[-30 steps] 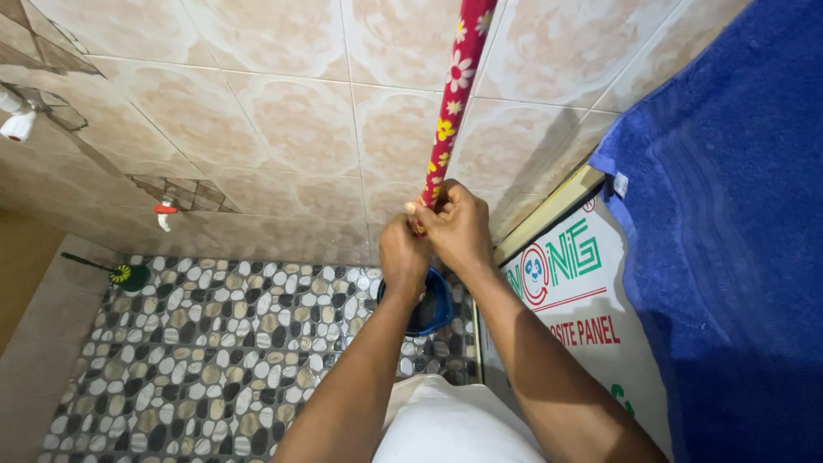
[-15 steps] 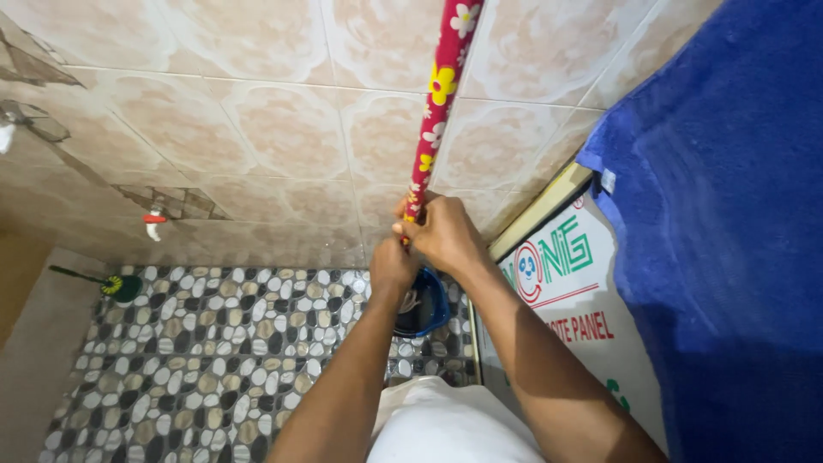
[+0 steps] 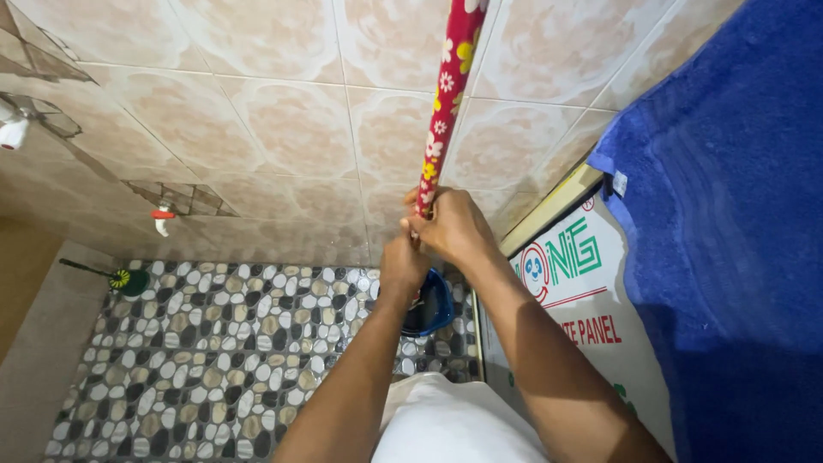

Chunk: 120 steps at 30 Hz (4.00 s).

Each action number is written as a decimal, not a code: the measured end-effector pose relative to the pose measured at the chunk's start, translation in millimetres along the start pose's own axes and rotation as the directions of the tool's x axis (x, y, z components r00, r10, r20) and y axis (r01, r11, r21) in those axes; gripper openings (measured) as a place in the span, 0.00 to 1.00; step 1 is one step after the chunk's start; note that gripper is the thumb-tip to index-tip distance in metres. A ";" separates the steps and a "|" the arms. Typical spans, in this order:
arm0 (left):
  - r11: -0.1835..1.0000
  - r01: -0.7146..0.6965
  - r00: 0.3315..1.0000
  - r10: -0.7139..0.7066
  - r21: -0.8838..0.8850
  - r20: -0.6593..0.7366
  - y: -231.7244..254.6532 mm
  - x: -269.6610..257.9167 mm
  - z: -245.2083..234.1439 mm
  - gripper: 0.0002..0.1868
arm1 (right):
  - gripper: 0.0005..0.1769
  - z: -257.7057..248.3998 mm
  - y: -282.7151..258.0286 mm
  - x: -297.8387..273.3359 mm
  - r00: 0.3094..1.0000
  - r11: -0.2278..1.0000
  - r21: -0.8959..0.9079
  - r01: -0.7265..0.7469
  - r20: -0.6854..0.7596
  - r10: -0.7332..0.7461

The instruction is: Clean the toilet using a brush and cleaning solutions.

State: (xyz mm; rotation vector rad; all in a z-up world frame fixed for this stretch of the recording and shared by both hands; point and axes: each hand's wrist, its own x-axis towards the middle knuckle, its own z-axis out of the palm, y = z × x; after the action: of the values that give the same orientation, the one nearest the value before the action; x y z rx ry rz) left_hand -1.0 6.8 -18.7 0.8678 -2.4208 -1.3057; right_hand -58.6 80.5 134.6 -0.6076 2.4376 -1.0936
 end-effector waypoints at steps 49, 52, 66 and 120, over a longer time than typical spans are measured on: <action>0.851 -0.231 0.954 0.294 -0.471 0.064 19.4 33.6 15.6 0.11 | 0.26 -0.5 21.2 23.4 0.944 0.574 0.810 0.122 0.084 -0.320; 0.913 -0.012 0.964 0.118 -0.408 0.238 54.6 13.4 -13.2 0.12 | 0.28 14.9 7.2 20.6 0.918 0.684 0.618 0.387 -0.324 -0.226; 0.848 -0.223 0.975 0.196 -0.480 -0.106 33.7 28.7 24.2 0.11 | 0.23 1.3 13.6 30.1 0.928 0.652 0.663 0.368 -0.223 -0.297; 0.899 -0.257 0.911 0.348 -0.355 0.220 24.5 48.7 17.3 0.12 | 0.23 22.7 23.0 24.4 0.838 0.648 0.558 0.519 -0.480 -0.259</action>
State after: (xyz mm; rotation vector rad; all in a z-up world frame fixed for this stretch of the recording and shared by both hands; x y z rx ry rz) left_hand -57.1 -1.2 -10.9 0.2140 -2.3157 -1.7153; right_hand -72.1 67.8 98.7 -0.7530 1.9458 -2.3183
